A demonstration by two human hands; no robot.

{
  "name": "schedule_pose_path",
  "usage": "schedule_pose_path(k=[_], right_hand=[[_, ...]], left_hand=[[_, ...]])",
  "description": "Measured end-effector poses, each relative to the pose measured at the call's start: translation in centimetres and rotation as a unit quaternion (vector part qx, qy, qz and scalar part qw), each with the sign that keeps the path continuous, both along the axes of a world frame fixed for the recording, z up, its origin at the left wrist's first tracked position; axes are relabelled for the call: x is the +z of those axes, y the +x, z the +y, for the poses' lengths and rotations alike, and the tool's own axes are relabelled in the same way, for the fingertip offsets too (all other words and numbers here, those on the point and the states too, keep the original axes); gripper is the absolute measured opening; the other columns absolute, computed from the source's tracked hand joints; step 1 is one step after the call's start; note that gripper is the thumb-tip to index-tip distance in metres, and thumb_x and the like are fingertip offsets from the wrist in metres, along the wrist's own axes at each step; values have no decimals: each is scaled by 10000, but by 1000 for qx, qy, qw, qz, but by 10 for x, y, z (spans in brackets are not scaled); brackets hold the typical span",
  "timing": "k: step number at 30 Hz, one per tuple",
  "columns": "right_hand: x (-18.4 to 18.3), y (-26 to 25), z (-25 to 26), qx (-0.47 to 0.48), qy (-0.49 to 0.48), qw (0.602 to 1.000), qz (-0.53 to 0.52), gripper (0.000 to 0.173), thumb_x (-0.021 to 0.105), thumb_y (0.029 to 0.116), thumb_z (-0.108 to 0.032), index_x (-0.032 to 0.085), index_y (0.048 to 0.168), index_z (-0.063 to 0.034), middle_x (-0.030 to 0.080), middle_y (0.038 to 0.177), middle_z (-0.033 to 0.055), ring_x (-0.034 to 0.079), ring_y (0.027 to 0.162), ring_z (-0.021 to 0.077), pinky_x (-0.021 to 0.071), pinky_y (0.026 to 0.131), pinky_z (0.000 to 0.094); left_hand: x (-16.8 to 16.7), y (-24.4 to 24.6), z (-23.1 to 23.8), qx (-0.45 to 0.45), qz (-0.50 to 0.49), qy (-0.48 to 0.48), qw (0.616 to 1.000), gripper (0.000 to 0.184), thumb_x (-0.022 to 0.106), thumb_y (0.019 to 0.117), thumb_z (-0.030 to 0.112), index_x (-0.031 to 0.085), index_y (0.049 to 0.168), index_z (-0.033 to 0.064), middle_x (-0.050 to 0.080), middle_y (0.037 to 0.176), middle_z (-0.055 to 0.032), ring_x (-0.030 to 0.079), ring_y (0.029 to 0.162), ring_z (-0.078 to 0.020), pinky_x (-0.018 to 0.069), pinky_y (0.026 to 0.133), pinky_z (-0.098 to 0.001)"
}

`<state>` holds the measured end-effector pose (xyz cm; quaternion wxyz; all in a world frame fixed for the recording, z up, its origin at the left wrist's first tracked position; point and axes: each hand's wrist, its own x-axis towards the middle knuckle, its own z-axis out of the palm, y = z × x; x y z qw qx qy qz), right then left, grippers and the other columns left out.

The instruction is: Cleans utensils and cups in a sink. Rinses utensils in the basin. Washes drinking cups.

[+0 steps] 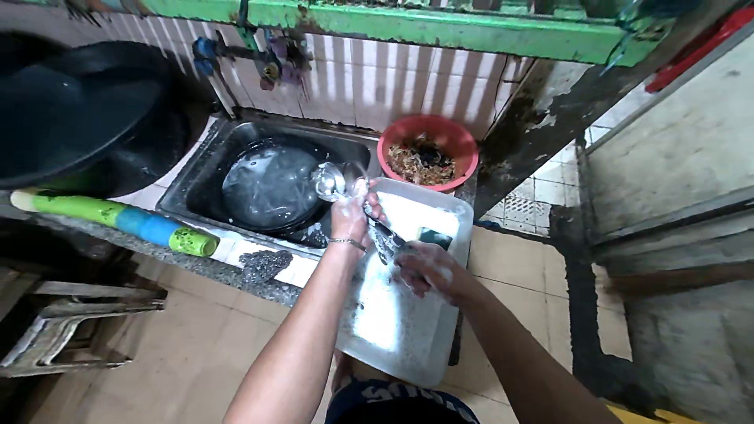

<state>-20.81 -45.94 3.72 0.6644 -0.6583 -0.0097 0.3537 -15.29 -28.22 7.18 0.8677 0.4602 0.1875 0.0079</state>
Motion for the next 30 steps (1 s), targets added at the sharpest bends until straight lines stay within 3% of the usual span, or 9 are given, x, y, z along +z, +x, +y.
schedule_pose_path(k=[4,8,10,14,18,21,24,26,30], right_hand=[[15,9,-28,61,-166,976,-128,273,469,1101,-215,638,1181,-16,615,730,73,568,547,136,512,512,295],[32,44,-51,161,-256,872,-384,259,536,1051,-152,740,1096,3,709,913,140,674,802,247,567,784,477],[46,65,-33,144,-304,875,-349,280,566,1060,-250,735,1094,-29,715,981,165,690,933,309,535,884,566],[30,72,-5,-9,-378,877,-297,346,578,1057,-300,649,1188,12,682,1064,232,675,1002,380,529,906,598],[0,38,14,59,-564,814,-128,744,563,1022,-529,403,1472,41,569,1353,310,577,1259,480,496,996,634],[-36,23,39,76,-569,815,-73,878,622,1010,-368,120,1626,7,327,1547,390,421,1384,561,440,1062,656],[-56,26,34,-74,-464,871,-143,699,689,948,-174,358,1539,4,480,1431,364,552,1269,516,497,1015,628],[-59,31,24,-243,-213,933,-157,510,633,968,-82,470,1443,9,617,1277,263,649,1113,365,561,937,524],[-21,38,46,-347,88,933,-30,476,497,1049,-484,530,1376,-140,693,1055,80,693,877,187,607,751,419]], left_hand=[[14,12,39,0,4,87,996,292,407,1127,314,541,959,115,497,592,45,549,491,-106,575,551,-295],[21,-2,48,-336,89,334,876,397,394,1135,307,612,1119,-24,683,826,-77,714,739,-175,621,726,-338],[15,-13,25,-410,124,342,837,378,423,1125,325,612,1107,-2,685,778,-68,685,646,-154,592,616,-309],[-20,-24,2,-297,136,268,906,290,450,1118,315,543,1048,49,464,608,15,414,432,-75,406,418,-227],[-39,-35,13,-209,112,274,932,215,495,1093,156,629,1110,-11,626,741,-32,496,516,-70,434,496,-223],[-39,-43,6,-178,100,237,950,171,527,1075,101,625,1100,-36,667,766,-67,570,529,-92,509,517,-236],[-36,-46,2,-185,100,271,939,220,531,1083,220,620,1019,30,585,664,-41,518,498,-121,459,488,-277],[-39,-43,6,-193,102,276,936,282,540,1074,295,637,973,49,550,635,-38,486,481,-133,429,467,-291],[-47,-35,6,-251,92,293,918,437,533,1070,421,654,979,11,580,683,-71,545,544,-167,508,543,-344]])
